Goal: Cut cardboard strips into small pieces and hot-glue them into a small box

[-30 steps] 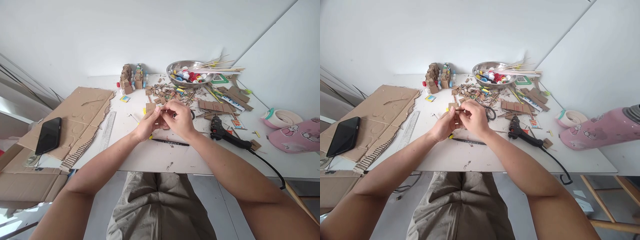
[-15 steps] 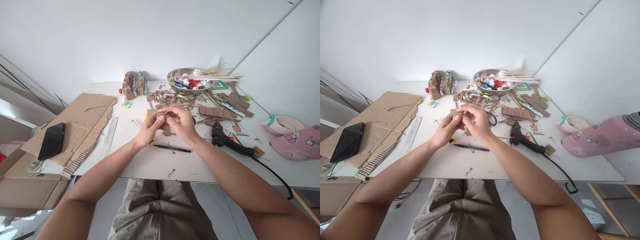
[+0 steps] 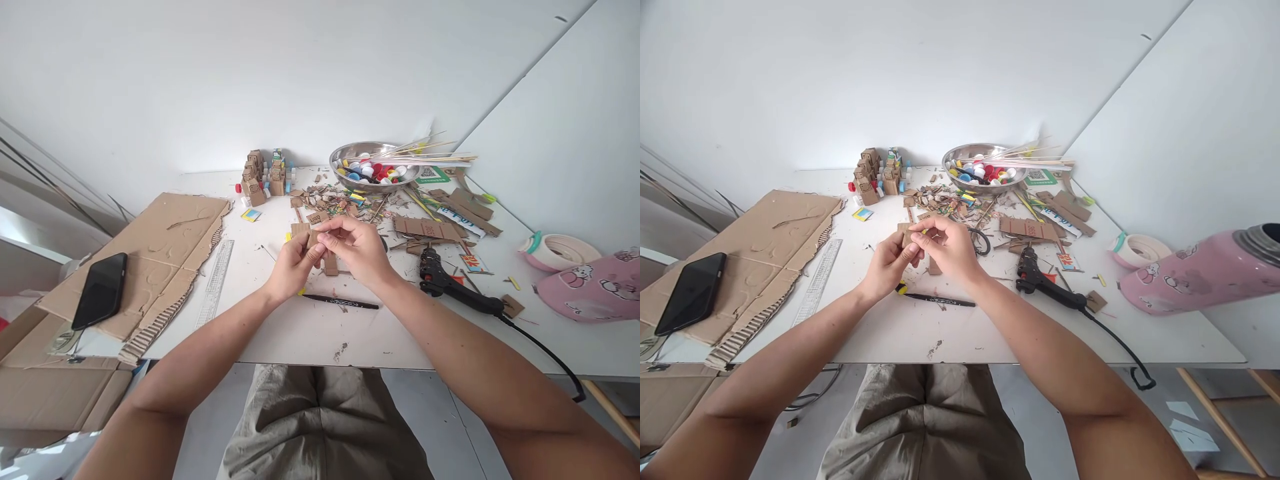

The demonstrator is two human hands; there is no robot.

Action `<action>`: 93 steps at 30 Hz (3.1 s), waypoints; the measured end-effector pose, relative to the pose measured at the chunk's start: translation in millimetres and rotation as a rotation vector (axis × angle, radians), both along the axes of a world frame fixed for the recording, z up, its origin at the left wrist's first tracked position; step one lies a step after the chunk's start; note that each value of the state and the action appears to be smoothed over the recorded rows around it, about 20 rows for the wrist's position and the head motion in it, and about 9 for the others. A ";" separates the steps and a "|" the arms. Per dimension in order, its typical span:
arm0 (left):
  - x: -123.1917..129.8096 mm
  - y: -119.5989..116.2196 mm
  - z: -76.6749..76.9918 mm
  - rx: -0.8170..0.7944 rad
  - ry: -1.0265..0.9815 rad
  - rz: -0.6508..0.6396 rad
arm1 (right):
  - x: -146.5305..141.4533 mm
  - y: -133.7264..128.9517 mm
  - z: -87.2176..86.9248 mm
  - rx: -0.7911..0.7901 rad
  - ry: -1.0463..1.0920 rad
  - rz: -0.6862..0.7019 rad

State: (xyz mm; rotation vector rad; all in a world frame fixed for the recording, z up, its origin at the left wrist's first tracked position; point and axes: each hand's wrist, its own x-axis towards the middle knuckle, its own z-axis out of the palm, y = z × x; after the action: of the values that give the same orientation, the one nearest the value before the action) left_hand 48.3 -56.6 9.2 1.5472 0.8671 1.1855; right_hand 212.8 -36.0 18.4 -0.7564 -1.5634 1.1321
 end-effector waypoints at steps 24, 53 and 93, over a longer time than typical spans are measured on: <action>2.3 -5.2 -7.0 0.080 0.044 0.089 | -3.3 2.1 2.6 -0.149 0.048 0.059; -4.3 -3.8 3.2 0.133 0.180 0.145 | 2.3 2.4 6.3 0.276 -0.137 -0.108; -7.4 9.0 14.6 -0.018 -0.211 0.029 | 4.4 0.9 6.1 0.210 -0.250 0.035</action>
State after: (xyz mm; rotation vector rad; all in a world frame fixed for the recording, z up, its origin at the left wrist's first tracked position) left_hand 40.9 -47.7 23.8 1.3700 0.7606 1.3312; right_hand 217.2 -35.1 24.5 -0.7524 -1.8781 0.9048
